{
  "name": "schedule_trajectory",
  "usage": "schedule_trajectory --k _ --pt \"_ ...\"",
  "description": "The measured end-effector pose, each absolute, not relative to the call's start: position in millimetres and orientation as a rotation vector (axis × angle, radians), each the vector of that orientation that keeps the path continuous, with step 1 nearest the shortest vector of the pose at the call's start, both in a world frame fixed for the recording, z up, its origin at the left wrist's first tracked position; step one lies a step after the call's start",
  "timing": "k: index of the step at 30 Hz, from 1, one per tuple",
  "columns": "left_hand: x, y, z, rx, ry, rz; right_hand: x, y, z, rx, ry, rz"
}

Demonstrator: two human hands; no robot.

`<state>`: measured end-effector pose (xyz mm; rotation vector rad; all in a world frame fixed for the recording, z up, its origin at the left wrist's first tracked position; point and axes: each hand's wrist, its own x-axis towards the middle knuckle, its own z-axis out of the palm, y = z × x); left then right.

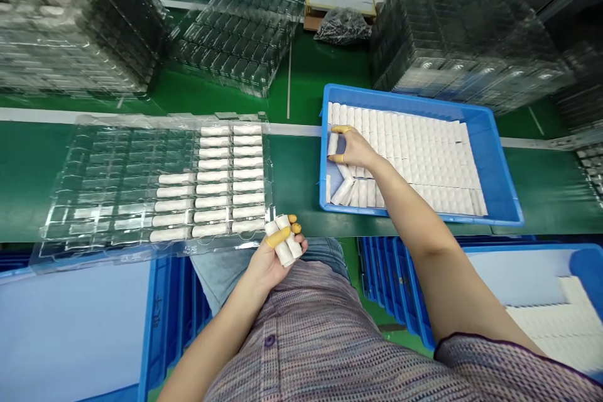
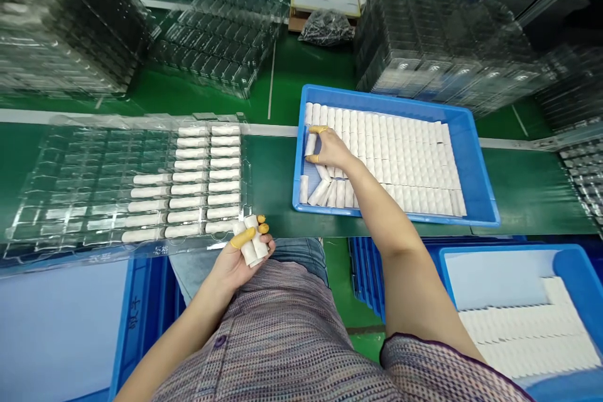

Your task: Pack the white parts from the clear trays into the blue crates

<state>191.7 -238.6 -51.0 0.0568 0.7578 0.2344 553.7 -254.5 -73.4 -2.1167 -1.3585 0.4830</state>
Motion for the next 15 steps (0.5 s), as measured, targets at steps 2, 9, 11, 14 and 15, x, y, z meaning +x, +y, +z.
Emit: schedule_trajectory --k 2,9,11,14,15 --pt "189.0 -235.4 -53.9 0.057 0.781 0.211 537.8 -268.4 -58.2 -1.944 -1.281 0.503" --pt "182.7 -226.6 -56.8 0.153 0.625 0.142 413.1 -301.8 -13.8 -1.321 -1.771 0.915" --pt "179.9 -223.7 -55.5 0.199 0.58 0.155 388.0 -297.2 -12.0 -1.282 -1.869 0.909" --pt "174.7 -217.5 -51.0 0.263 0.62 0.256 366.9 -284.8 -17.9 -1.236 -1.891 0.914" --pt "172.7 -214.7 -48.7 0.295 0.644 0.315 361.6 -280.6 -21.8 -1.225 -1.856 0.936"
